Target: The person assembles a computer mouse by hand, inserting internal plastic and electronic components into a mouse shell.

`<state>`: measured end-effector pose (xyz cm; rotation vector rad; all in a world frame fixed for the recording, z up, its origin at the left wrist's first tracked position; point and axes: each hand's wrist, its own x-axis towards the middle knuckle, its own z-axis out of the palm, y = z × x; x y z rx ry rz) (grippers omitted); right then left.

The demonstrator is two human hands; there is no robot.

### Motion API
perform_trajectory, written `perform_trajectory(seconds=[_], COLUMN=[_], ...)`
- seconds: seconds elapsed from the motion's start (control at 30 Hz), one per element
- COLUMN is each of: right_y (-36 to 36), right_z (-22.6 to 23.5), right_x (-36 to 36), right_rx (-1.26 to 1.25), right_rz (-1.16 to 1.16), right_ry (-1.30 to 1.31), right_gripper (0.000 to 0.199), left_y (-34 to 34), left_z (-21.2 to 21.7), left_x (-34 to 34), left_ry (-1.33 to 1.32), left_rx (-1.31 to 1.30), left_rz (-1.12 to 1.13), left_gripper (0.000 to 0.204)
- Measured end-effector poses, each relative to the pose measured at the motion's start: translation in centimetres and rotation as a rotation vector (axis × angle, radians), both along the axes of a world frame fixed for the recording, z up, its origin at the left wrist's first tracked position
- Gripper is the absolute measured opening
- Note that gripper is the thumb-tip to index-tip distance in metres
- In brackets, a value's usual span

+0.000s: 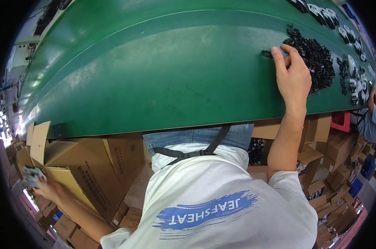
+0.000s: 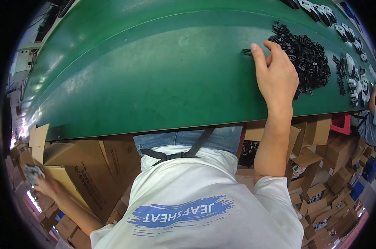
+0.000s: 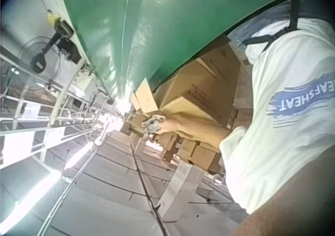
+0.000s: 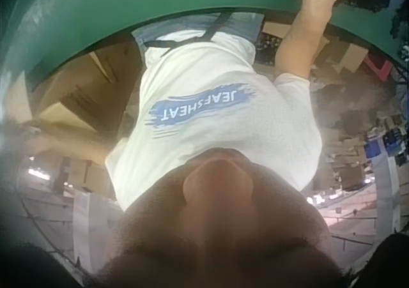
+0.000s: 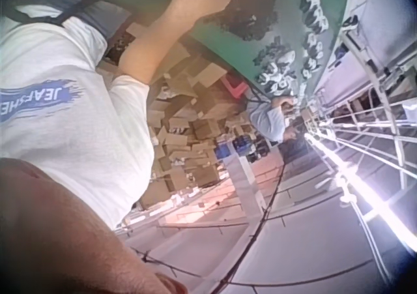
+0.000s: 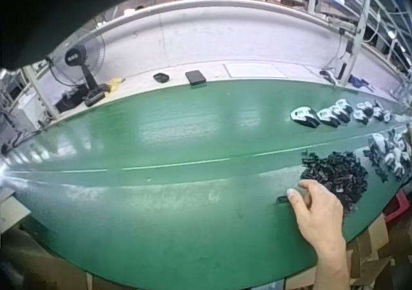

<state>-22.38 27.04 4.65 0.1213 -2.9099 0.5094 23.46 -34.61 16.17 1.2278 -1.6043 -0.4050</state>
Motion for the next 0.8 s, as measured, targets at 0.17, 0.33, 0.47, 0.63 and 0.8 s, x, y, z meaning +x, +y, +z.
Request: perform_trajectory(seconds=[0.17,0.33,0.47,0.63,0.8], right_y=[-0.6,0.3,-0.4,-0.7,1.0], right_z=[-1.7,-1.6,-5.4,-4.1,-4.8], right_x=[-0.6,0.0,-0.8,-0.4,-0.1], right_rx=[-0.236,-0.366,-0.628,-0.58,-0.746], right_rz=[0.196,0.35,0.403,0.405,0.254], right_ry=[-0.105,0.011,0.021,0.04,0.048], right_gripper=[0.028,0.014,0.011,0.012,0.018], left_y=[-12.8,-11.9,-15.4,8.6,34.5], left_z=[3.5,-3.0,9.6,3.3,2.6], left_x=[17.3,10.8,14.0,-17.3,-31.2], left_ry=[0.552,0.069,-0.945,-0.451,-0.187], left_rx=[0.879,1.163,0.208,-0.261,-0.384], left_rz=[-0.186,0.137,0.108,-0.578,-1.799], left_gripper=[0.049,0.046,0.052,0.035,0.02])
